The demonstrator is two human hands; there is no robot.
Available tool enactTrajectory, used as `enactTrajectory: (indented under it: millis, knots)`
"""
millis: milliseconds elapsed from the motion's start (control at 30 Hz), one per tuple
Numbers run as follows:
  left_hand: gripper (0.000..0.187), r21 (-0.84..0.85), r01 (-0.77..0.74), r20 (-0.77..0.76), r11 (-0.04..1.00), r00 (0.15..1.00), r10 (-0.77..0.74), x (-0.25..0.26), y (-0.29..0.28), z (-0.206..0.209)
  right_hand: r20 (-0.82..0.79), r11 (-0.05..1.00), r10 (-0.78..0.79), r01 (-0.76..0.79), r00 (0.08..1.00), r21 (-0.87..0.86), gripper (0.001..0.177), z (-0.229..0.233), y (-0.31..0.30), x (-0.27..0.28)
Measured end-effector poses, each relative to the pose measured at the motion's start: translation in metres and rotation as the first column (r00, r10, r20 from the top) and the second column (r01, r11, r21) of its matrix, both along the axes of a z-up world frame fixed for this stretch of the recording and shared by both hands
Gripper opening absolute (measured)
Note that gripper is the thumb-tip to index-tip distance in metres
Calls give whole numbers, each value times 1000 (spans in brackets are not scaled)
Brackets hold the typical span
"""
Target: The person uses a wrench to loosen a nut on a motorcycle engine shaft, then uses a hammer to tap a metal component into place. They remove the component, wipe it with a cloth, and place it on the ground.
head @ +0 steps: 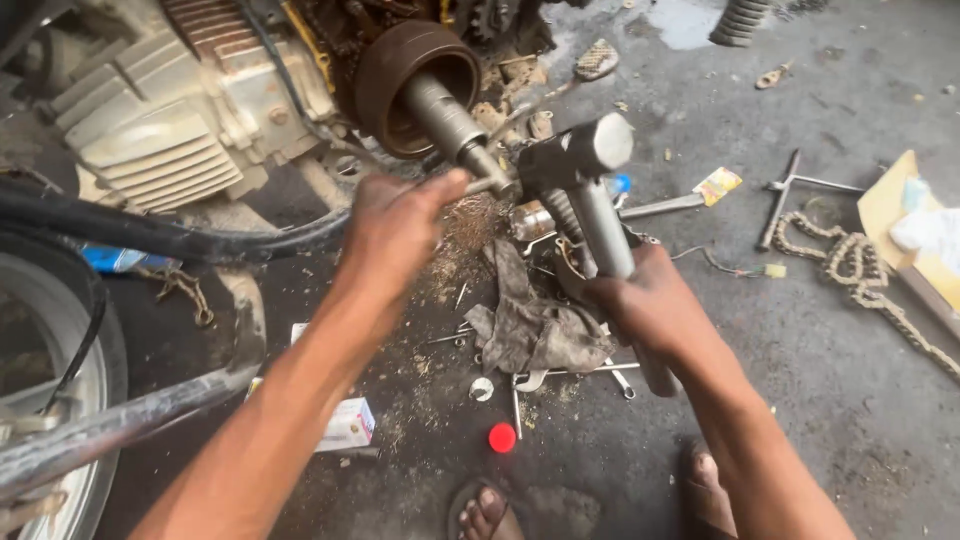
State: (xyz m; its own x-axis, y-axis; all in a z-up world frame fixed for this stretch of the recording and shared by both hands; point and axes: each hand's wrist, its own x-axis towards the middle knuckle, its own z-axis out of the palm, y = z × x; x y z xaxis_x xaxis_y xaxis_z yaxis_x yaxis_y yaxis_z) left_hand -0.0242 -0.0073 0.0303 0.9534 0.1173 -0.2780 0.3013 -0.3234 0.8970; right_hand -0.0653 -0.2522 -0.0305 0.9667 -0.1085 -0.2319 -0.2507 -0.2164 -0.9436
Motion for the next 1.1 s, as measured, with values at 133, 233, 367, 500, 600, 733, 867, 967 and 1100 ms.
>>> enactTrajectory:
  millis: [133,233,367,500,600,733,867,967,1100]
  knots:
    - [35,-206,-79,-124,975,991,55,-6,14,-29,-115,993,57,-44,992,107,17,-6,-5,-30]
    - [40,-227,-18,32,974,999,26,-11,22,-5,0,900,-62,56,998,432,14,-22,24,-40]
    - [36,-270,-14,-8,963,1000,12,-15,7,0,209,898,-163,57,964,437,17,-66,49,-45]
    - [52,-113,-39,-46,993,998,34,-15,2,-3,306,870,-219,44,927,491,24,-83,61,-49]
    - [50,-106,-57,-25,993,998,55,-17,-1,-6,476,689,-347,-125,808,714,29,-87,75,-47]
    - [44,-138,-81,-24,987,997,78,-17,-2,0,540,663,-521,-85,661,744,19,-104,110,-20]
    - [48,-156,-151,-18,976,988,150,-19,-2,-10,146,967,-98,60,984,247,21,-112,90,-24]
    - [40,-249,-155,-26,956,988,154,-19,-7,-9,227,944,-236,167,945,286,16,-95,79,-36]
    - [46,-106,-220,-7,970,975,220,-22,-7,4,417,627,-433,-66,799,776,15,-121,101,-23]
